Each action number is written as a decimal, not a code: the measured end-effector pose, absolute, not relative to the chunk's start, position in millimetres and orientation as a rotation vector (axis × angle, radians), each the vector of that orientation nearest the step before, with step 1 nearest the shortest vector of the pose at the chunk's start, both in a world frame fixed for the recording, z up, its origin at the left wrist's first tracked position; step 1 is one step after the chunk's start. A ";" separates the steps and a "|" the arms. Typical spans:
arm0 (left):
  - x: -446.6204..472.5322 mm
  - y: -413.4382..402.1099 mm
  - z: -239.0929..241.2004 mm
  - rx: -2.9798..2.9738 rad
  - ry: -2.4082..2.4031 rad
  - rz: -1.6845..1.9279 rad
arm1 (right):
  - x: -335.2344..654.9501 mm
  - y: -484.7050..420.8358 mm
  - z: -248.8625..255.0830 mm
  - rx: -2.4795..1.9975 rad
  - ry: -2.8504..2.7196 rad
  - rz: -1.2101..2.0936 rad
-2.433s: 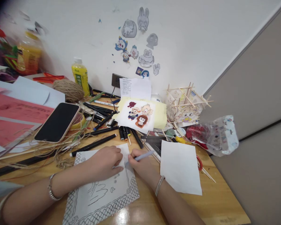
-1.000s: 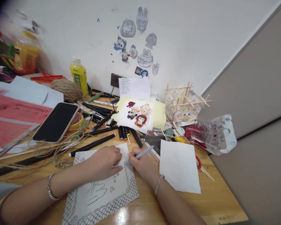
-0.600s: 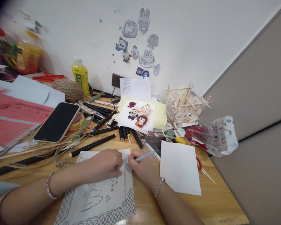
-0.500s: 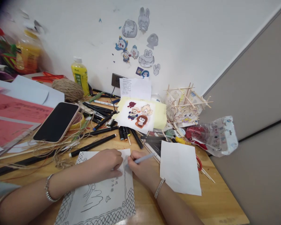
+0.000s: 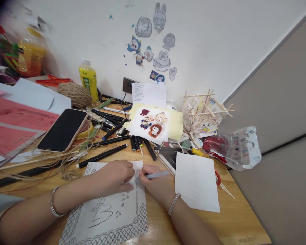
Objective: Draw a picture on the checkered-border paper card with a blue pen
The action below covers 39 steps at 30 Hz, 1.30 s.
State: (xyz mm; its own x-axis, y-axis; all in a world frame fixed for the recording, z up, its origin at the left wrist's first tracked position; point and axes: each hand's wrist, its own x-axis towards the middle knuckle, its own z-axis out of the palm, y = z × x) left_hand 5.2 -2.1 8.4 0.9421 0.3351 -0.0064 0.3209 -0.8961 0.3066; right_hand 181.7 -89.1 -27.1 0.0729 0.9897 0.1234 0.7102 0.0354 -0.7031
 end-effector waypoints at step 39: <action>6.5 -3.0 10.9 2.828 0.486 0.016 | 187.3 -89.4 -36.8 -1.734 -1.561 0.681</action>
